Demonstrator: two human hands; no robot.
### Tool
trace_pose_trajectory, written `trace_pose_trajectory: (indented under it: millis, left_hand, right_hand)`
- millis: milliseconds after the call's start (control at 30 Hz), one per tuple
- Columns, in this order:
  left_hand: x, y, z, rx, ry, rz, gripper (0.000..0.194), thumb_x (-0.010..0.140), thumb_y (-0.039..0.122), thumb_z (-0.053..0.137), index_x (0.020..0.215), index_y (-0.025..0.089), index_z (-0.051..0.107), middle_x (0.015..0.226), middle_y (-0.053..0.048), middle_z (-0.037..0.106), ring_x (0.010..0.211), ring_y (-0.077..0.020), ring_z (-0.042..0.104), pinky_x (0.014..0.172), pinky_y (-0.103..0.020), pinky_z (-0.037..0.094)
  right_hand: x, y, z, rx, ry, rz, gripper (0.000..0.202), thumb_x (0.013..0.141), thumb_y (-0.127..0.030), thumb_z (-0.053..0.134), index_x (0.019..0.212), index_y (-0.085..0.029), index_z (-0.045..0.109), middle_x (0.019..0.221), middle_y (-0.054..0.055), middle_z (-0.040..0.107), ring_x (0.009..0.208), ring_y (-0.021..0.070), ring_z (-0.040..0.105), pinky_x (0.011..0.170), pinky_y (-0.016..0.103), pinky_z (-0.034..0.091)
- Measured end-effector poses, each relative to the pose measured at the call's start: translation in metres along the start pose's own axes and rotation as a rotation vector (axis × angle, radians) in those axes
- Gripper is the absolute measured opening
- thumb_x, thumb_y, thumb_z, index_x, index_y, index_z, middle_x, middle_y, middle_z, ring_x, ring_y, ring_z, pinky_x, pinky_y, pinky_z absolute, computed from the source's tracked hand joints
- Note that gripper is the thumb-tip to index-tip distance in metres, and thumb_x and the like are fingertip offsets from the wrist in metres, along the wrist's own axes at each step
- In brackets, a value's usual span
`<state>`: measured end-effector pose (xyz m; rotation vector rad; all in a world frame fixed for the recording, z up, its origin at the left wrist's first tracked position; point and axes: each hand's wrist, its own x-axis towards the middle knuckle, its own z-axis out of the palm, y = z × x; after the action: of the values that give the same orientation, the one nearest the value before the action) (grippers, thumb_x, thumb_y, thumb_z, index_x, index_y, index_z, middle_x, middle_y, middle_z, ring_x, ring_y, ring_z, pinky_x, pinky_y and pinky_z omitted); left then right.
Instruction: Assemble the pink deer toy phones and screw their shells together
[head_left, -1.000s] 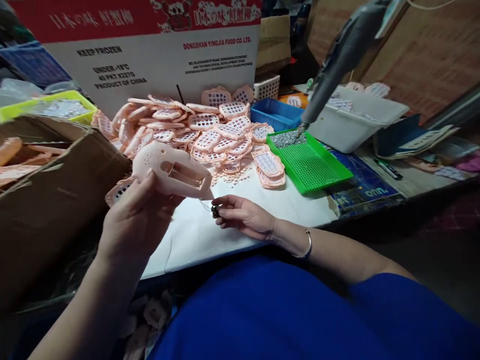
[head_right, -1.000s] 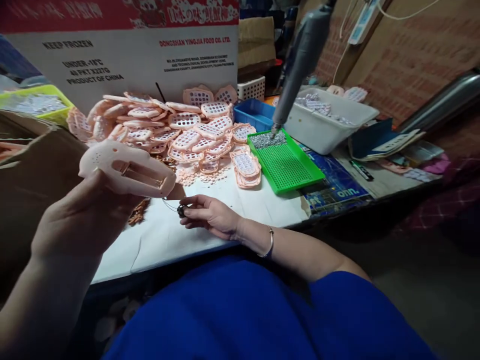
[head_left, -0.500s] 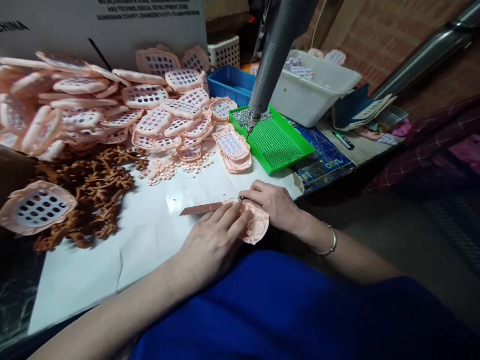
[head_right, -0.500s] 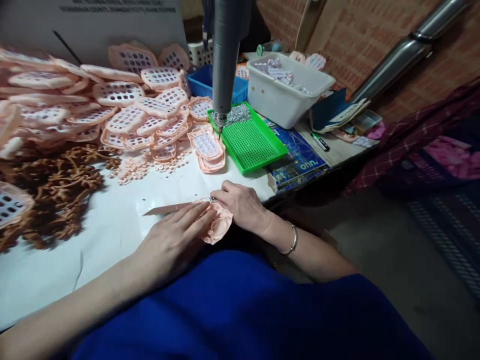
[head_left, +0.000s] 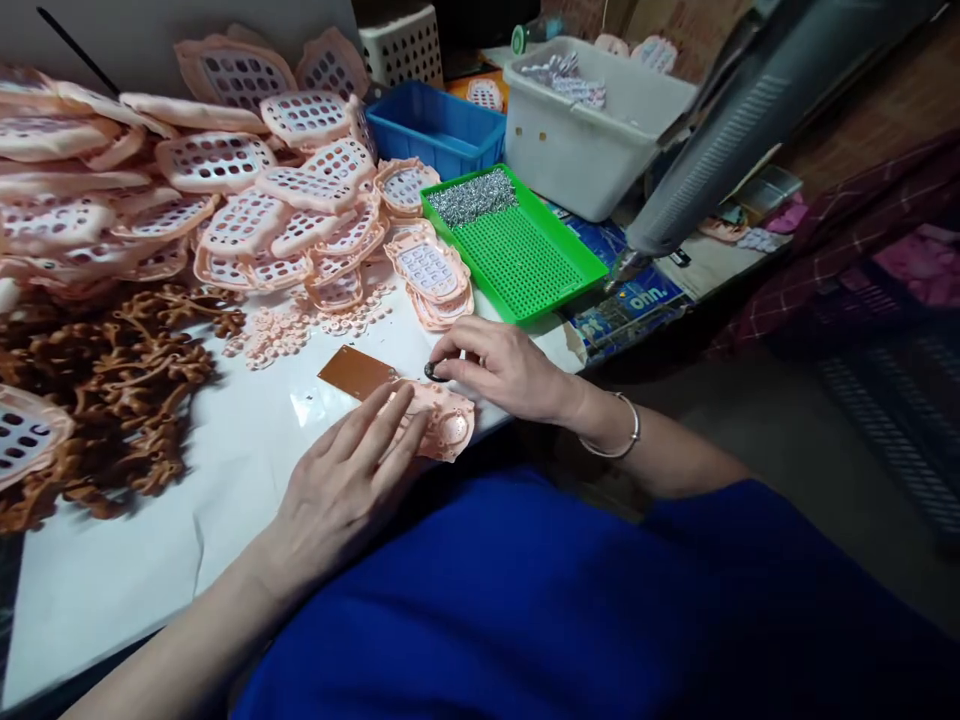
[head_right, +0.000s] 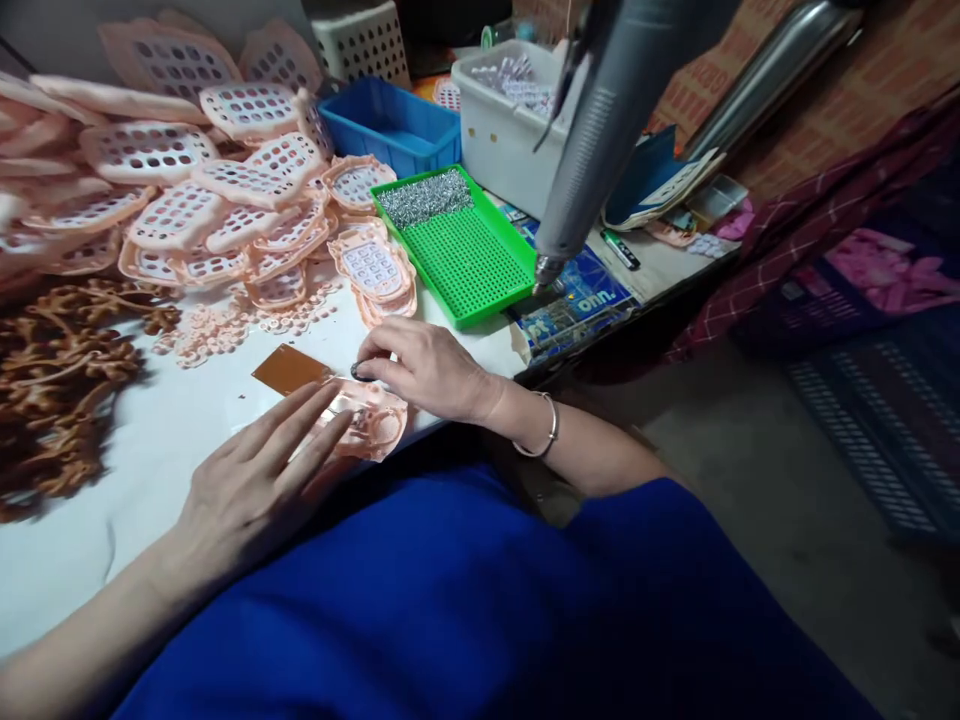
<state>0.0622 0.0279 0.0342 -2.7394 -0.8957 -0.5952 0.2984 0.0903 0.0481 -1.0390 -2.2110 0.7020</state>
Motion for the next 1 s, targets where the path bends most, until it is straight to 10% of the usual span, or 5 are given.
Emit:
trace_pose_trajectory:
  millis: [200,600,1000]
  left_hand:
    - [-0.017,-0.002,0.005,-0.030,0.108,-0.023,0.058,0.088,0.020,0.070,0.143,0.023,0.050,0.108,-0.010,0.077,0.097,-0.0277,0.073,0.081,-0.038,0.060]
    - [-0.008,-0.002,0.006,-0.006,0.138,0.040,0.020,0.087,0.008,0.066,0.107,0.013,0.067,0.090,-0.008,0.076,0.082,-0.0246,0.067,0.069,-0.034,0.052]
    - [-0.007,0.003,0.003,0.021,0.207,0.064,0.023,0.083,0.013,0.076,0.104,0.010,0.067,0.091,-0.012,0.075,0.080,-0.0237,0.064,0.071,-0.034,0.051]
  right_hand:
    - [-0.031,-0.004,0.002,0.141,-0.106,-0.079,0.015,0.098,-0.022,0.060,0.093,-0.012,0.069,0.086,0.002,0.066,0.080,0.0113,0.059,0.076,0.023,0.045]
    - [-0.038,-0.007,0.011,-0.484,-0.192,-0.271,0.028,0.104,-0.020,0.042,0.097,-0.011,0.068,0.086,0.007,0.061,0.080,0.0184,0.055,0.068,0.028,0.043]
    - [-0.037,0.003,0.012,-0.216,-0.208,-0.228,0.023,0.102,-0.022,0.051,0.096,-0.009,0.069,0.086,0.006,0.060,0.080,0.0158,0.054,0.074,0.026,0.045]
